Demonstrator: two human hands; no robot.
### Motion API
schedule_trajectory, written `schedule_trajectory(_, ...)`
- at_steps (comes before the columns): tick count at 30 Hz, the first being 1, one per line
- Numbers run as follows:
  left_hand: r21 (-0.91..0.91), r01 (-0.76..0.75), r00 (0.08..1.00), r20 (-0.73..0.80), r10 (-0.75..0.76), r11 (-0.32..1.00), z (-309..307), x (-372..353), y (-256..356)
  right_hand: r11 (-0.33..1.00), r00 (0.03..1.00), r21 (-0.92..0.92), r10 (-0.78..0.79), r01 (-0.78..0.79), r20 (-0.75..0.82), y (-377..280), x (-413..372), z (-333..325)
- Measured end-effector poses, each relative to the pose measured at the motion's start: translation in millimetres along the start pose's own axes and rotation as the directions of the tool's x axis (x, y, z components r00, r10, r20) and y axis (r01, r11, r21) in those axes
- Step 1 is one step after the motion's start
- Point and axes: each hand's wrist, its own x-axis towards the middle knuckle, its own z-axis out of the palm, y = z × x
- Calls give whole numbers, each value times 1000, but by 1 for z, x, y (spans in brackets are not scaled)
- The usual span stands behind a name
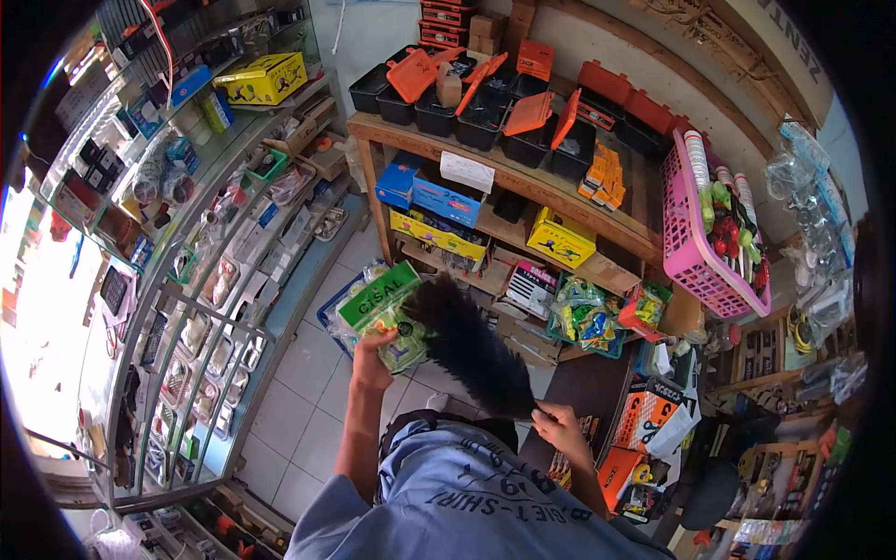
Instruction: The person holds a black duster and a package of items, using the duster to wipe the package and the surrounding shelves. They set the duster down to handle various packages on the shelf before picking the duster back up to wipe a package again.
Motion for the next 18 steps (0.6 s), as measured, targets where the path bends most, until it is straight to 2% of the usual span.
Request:
schedule_trajectory(2, 66, 70, 994, -89, -64, 995, 12, -6, 5, 998, 999, -59, -19, 17, -32, -2, -6, 2)
schedule_trajectory(4, 100, 123, 992, -46, -119, 987, -11, -3, -16, 1000, 999, -28, -14, 13, -37, -5, -2, 5)
schedule_trajectory(6, 198, 180, 968, 140, -210, 963, -22, -3, -40, 1000, 998, 4, -19, 19, -52, -11, 3, 14)
schedule_trajectory(7, 217, 199, 974, 62, -217, 956, -31, -3, -57, 997, 999, -56, -54, 53, -11, -11, 5, 18)
schedule_trajectory(8, 673, -198, 966, 257, 26, 713, -75, 13, -86, 989, 996, -118, -87, 90, 31, -12, 7, 21)
schedule_trajectory(9, 676, -195, 964, 267, 11, 710, -68, 15, -83, 974, 996, -208, -82, 88, 39, -15, 6, 22)
schedule_trajectory(11, 467, -43, 984, 172, -43, 883, -33, 10, -62, 973, 993, -200, -119, 111, -27, -21, 4, 23)
schedule_trajectory(13, 205, 98, 990, 79, -117, 974, -12, 5, -44, 971, 985, -197, -152, 134, -80, -19, 3, 23)
schedule_trajectory(14, 209, 102, 990, 78, -121, 972, -17, 6, -42, 973, 987, -200, -136, 116, -90, -15, 2, 21)
schedule_trajectory(16, 63, 184, 983, 1, -184, 981, -21, 10, -34, 974, 987, -201, -124, 102, -99, -10, 0, 15)
schedule_trajectory(18, 16, 187, 982, -2, -187, 982, -26, 12, -29, 965, 998, -258, -61, 58, -4, -8, -5, 13)
